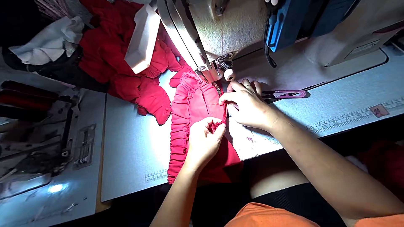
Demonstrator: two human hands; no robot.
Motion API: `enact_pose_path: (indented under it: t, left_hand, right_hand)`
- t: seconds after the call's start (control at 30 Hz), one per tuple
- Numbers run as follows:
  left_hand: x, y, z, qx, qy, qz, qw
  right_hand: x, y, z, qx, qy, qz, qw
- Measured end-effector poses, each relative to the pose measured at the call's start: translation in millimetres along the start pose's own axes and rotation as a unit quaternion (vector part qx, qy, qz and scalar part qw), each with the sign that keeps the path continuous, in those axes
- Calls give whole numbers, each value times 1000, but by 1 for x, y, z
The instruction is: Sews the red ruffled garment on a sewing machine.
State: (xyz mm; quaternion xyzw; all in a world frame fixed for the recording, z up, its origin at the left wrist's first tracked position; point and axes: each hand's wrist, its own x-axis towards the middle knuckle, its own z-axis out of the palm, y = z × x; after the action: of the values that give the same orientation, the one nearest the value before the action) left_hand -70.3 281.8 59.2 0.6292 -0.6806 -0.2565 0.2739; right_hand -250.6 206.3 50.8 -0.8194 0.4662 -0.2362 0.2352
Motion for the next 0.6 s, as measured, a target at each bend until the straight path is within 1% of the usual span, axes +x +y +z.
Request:
enact_pose_path:
  t: [0.1, 0.2, 0.3, 0.43, 0.6]
  left_hand:
    - [0, -1, 0, -35, 0, 1, 999]
    - [-1, -3, 2, -26, 1, 0, 1000]
    - [-2, -5, 4, -20, 3, 7, 1000]
    - [0, -5, 3, -24, -3, 11, 1000]
    - [1, -5, 1, -51, -8, 9, 999]
  right_hand:
    - [-1, -1, 2, -31, 22, -50, 998]
    - [-6, 3, 7, -59, 66, -148, 985]
    - [-10, 9, 8, -50, 76, -213, 973]
    - [-12, 16, 6, -33, 51, -250, 966]
    - [-2, 23, 2, 4, 16, -254, 967]
